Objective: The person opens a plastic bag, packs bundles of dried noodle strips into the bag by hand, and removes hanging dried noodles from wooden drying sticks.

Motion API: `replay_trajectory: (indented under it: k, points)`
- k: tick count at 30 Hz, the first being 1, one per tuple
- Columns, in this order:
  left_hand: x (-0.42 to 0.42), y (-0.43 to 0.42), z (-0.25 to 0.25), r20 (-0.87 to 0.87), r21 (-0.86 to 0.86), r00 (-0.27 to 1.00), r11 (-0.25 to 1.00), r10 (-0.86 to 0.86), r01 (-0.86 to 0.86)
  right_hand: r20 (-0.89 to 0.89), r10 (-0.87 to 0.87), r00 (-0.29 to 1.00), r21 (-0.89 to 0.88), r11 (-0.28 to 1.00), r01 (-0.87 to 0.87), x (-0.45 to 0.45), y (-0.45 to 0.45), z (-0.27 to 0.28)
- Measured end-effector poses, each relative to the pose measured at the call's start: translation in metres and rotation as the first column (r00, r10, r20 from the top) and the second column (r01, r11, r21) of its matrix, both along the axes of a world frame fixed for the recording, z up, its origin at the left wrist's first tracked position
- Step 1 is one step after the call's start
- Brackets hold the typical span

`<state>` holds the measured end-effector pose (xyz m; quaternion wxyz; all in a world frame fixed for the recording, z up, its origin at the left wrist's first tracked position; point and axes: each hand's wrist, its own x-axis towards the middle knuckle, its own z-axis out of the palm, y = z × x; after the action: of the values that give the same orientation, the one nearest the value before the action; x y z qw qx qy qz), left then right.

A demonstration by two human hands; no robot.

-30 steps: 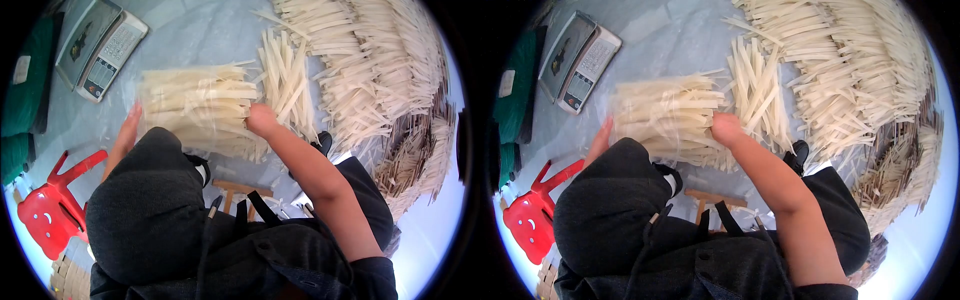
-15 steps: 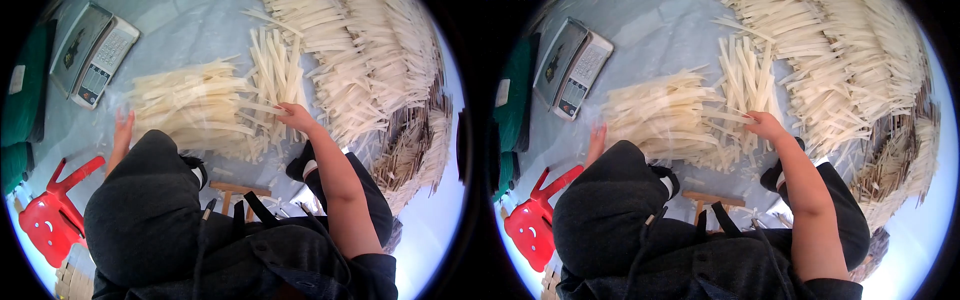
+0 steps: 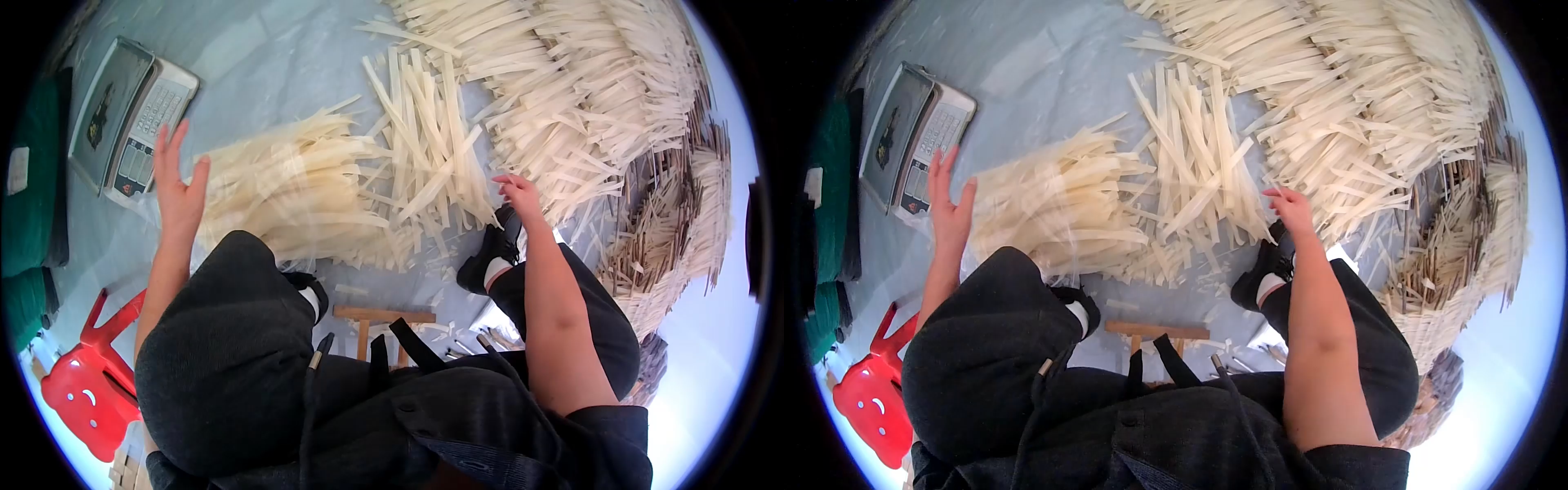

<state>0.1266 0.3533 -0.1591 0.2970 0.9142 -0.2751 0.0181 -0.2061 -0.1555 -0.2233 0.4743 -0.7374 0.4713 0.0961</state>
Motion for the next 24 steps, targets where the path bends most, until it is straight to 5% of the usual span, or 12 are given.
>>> replay_trajectory:
  k: [4, 6, 12, 15, 17, 18, 20, 24]
  points:
    - [-0.019, -0.010, -0.033, -0.105, 0.042, 0.981, 0.985, -0.164, 0.169, 0.048, -0.151, 0.987, -0.032, 0.988, 0.152, -0.016, -0.042, 0.011]
    - [-0.039, -0.014, -0.047, -0.241, 0.181, 0.953, 0.957, -0.182, 0.229, 0.180, -0.400, 0.899, 0.016, 0.915, 0.404, -0.006, -0.047, 0.021]
    - [-0.059, -0.006, -0.070, -0.437, 0.245, 0.893, 0.940, -0.112, 0.238, 0.088, -0.308, 0.947, 0.104, 0.948, 0.299, 0.041, 0.018, -0.005]
    - [-0.052, -0.005, -0.068, -0.476, 0.196, 0.871, 0.951, -0.120, 0.239, 0.047, -0.237, 0.970, 0.005, 0.971, 0.237, 0.044, 0.027, -0.036]
    - [-0.051, -0.008, -0.058, -0.488, 0.194, 0.865, 0.952, -0.117, 0.238, -0.112, 0.079, 0.991, -0.507, 0.853, -0.125, 0.036, 0.011, -0.056]
    - [-0.051, -0.010, -0.054, -0.503, 0.187, 0.858, 0.955, -0.110, 0.232, -0.114, 0.074, 0.991, -0.508, 0.853, -0.123, 0.045, 0.015, -0.037]
    - [-0.052, -0.011, -0.052, -0.498, 0.183, 0.860, 0.957, -0.109, 0.227, -0.133, -0.190, 0.973, -0.147, 0.974, 0.170, 0.082, 0.033, 0.026]
    - [-0.055, -0.009, -0.058, -0.481, 0.175, 0.870, 0.962, -0.103, 0.210, -0.070, -0.125, 0.990, -0.132, 0.985, 0.115, 0.105, 0.034, 0.017]
